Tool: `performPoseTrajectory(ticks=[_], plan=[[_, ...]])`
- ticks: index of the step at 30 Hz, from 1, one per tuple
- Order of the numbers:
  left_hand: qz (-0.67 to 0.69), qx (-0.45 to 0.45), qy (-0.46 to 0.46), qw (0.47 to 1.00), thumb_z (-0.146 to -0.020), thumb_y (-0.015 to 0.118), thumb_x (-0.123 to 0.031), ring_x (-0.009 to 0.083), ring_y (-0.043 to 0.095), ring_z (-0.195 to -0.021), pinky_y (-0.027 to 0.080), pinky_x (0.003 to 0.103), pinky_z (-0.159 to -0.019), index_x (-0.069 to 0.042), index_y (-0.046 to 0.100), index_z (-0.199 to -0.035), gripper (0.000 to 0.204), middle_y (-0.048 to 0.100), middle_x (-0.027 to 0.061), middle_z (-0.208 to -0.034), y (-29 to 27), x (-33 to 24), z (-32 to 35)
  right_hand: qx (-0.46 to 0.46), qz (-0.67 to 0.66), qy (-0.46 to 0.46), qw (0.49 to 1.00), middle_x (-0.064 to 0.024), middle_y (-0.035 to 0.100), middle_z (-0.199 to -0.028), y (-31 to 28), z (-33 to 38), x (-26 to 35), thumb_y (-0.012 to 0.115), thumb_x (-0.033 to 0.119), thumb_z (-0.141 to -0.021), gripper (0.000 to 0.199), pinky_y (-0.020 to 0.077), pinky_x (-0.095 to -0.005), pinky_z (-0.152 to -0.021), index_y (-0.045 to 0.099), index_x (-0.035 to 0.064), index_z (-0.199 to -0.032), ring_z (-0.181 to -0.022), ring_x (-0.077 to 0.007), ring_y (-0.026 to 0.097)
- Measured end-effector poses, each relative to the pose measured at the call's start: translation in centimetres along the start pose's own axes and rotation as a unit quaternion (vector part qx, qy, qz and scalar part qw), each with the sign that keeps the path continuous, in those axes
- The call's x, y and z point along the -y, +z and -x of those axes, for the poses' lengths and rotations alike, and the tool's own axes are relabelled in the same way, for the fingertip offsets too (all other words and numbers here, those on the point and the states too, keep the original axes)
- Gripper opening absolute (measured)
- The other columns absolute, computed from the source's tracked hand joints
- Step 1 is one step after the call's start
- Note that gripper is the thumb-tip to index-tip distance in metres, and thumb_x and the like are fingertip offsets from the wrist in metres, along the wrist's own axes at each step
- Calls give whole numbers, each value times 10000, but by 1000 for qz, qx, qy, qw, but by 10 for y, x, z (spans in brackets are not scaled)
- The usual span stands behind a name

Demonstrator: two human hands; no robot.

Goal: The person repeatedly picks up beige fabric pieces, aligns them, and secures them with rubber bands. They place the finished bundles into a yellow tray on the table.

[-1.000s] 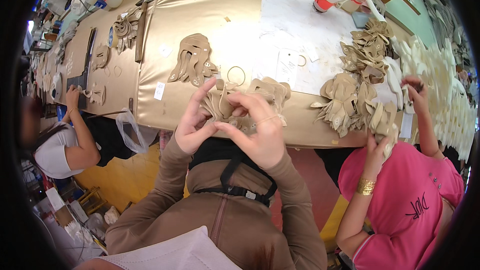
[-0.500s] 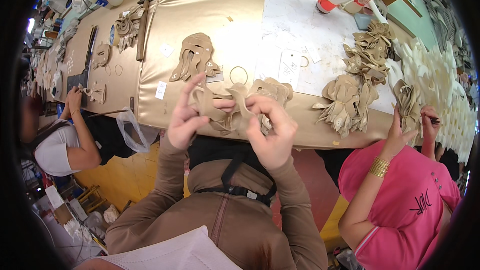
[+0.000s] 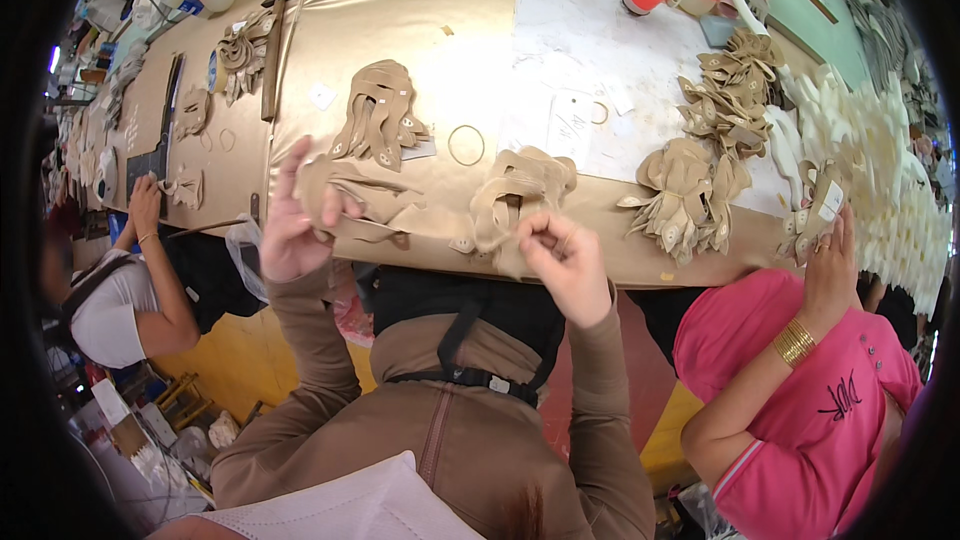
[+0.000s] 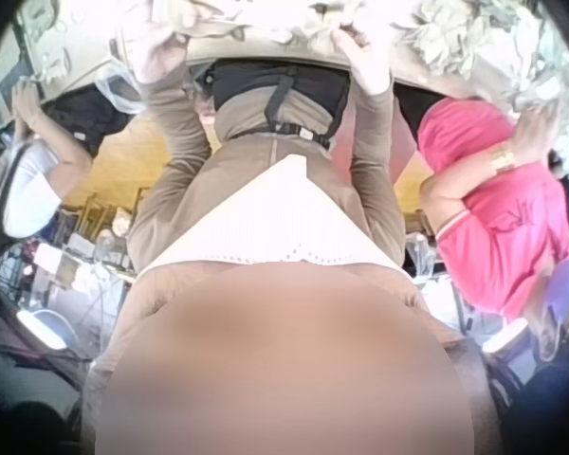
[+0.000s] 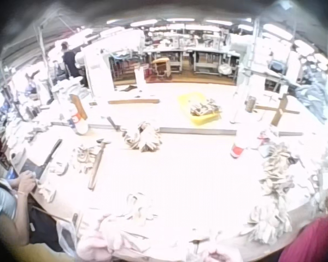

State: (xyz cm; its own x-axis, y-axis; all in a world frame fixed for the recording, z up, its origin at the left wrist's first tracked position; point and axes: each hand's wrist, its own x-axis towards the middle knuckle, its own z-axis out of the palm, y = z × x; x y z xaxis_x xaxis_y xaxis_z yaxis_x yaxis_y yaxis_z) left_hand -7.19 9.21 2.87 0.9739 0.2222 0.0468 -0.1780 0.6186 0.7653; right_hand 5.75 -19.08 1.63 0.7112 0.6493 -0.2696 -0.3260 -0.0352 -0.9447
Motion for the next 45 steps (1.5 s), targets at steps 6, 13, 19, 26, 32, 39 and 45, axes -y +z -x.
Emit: performPoseTrajectory(ticks=[6, 13, 19, 26, 32, 39, 45], plan=[[-71, -47, 24, 996, -915, 450, -38, 330, 601, -1017, 440, 471, -984, -12, 122, -1525, 693, 595, 178, -919, -3, -25, 17, -88, 23, 24, 996, 30, 584, -822, -17, -36, -37, 575, 37, -947, 59, 440, -173, -638, 599, -4, -983, -706, -18, 535], [-4, -9, 141, 990, -958, 430, -77, 297, 615, -1022, 461, 480, -969, -35, 106, -1537, 665, 604, 184, -955, -14, -43, 29, -161, 158, 3, 974, -1, 601, -753, -20, -46, -30, 599, 35, -904, 90, 450, -204, -560, 629, -40, -943, -630, -35, 540], [-174, -77, 69, 979, -929, 482, -116, 378, 625, -1097, 425, 524, -1044, -43, 61, -1551, 754, 597, 307, -1198, 10, -63, 29, -200, 369, -135, 898, -97, 645, -799, -12, -41, -4, 638, 24, -857, 120, 495, -262, -632, 658, -37, -959, -684, -133, 606], [-177, 0, -69, 982, -830, 432, 49, 300, 618, -1126, 444, 377, -1007, -44, 55, -1560, 827, 584, 313, -1258, 59, 17, -6, -23, 224, -225, 948, -110, 652, -935, 50, -8, 40, 713, -9, -802, 217, 510, -286, -716, 658, -21, -1012, -767, -180, 628], [-260, 35, -121, 957, -874, 349, 110, 137, 610, -977, 447, 262, -917, -60, 106, -1570, 757, 642, 167, -1143, 70, 29, -10, -68, 255, -202, 943, -91, 647, -881, 68, -14, 36, 708, -25, -804, 218, 495, -257, -685, 653, -38, -1015, -749, -143, 605], [-115, -12, -156, 981, -881, 369, 52, 258, 558, -1238, 386, 332, -1052, -70, 20, -1570, 781, 554, 290, -1316, 64, 34, -8, -171, 173, -150, 958, -127, 667, -858, 50, -16, 23, 648, -19, -851, 117, 515, -290, -700, 648, -33, -967, -734, -201, 646], [-116, -10, -171, 978, -1012, 401, -290, 289, 514, -1290, 376, 343, -1065, -113, -54, -1572, 743, 501, 303, -1368, 70, 35, 1, -100, 276, -210, 933, -139, 651, -905, 62, -5, 28, 698, 11, -820, 215, 526, -343, -743, 627, -43, -1015, -791, -284, 650]])
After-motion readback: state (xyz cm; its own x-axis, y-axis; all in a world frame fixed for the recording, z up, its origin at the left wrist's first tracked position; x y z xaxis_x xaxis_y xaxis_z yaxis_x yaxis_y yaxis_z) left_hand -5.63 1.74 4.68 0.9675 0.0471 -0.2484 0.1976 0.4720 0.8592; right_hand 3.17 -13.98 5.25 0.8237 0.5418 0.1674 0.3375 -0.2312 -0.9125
